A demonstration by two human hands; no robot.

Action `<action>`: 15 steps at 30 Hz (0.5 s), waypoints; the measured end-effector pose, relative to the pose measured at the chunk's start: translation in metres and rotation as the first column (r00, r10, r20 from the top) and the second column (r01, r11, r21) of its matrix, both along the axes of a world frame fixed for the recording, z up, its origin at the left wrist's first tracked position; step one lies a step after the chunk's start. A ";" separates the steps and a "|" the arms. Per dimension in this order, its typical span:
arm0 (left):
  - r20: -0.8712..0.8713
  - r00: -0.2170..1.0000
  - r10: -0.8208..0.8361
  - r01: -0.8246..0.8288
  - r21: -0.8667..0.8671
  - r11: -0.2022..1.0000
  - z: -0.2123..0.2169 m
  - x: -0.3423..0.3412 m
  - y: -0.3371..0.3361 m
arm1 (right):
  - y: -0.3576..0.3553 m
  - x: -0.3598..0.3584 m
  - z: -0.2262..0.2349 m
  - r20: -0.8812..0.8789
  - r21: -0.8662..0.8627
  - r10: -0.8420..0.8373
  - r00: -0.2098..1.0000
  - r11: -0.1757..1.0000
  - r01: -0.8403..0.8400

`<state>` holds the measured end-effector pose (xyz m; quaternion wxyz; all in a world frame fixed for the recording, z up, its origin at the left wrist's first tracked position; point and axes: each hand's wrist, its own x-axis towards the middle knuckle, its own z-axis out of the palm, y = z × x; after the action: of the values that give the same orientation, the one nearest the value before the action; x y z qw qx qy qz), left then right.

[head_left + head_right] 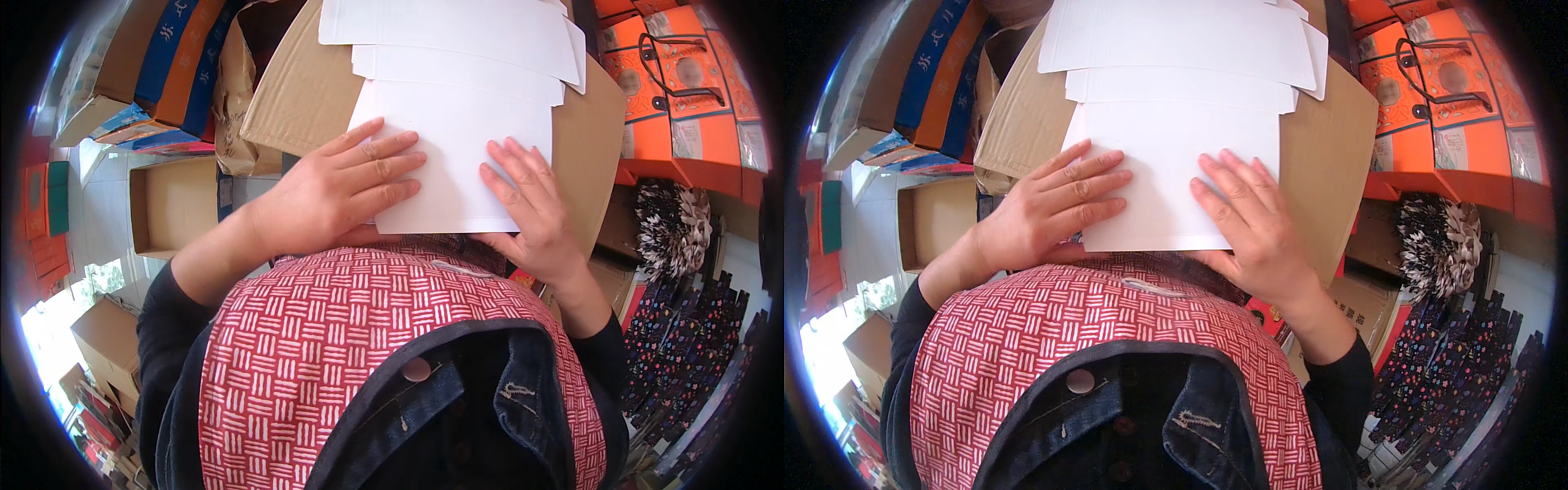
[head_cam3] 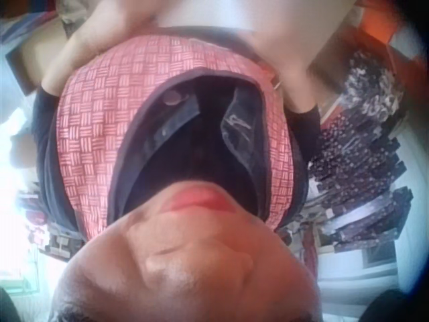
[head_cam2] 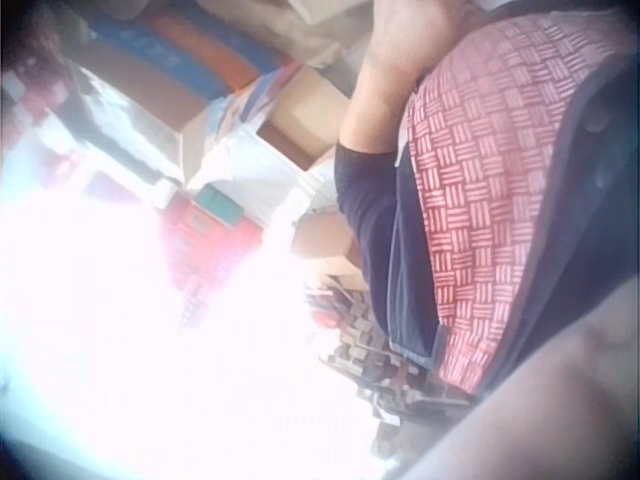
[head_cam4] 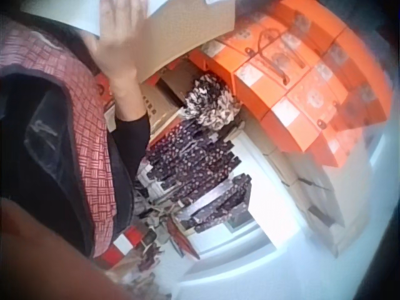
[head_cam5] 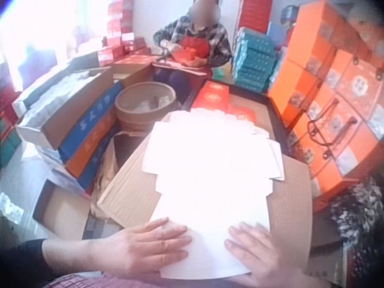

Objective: The person folds red paper sheets into small pouches by hand, repeatedly folding edges and tucking flaps to form a sealed pocket. Completed pouches are stacked on the table. The person also briefly reaches into a cardboard box to retrieve a small wrapped item.

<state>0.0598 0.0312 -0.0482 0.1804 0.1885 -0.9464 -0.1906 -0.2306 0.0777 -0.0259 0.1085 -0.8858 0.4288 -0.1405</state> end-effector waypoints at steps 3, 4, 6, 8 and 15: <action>-0.154 0.988 0.023 -0.025 -0.009 1.000 -0.004 -0.005 0.008 | -0.003 0.006 0.002 0.141 -0.005 0.066 0.988 0.998 -0.066; -0.169 0.985 0.037 -0.036 0.011 0.999 -0.004 -0.005 0.010 | -0.004 0.007 0.004 0.166 -0.010 0.084 0.983 0.996 -0.083; -0.263 0.963 0.065 -0.032 0.126 0.992 -0.002 -0.004 0.010 | -0.007 0.010 0.011 0.199 -0.017 0.086 0.976 0.996 -0.084; -0.352 0.929 0.116 -0.033 0.232 0.972 0.005 -0.003 0.004 | -0.004 0.013 0.024 0.259 -0.038 0.075 0.963 0.997 -0.067; -0.593 0.772 0.228 0.123 0.492 0.862 0.040 0.001 -0.026 | -0.039 0.013 0.098 0.496 0.199 0.032 0.867 0.968 -0.150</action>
<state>0.0607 0.0052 -0.0085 0.4377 0.1808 -0.7400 -0.4776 -0.2172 0.0386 0.0721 0.3223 -0.8219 0.3581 -0.3038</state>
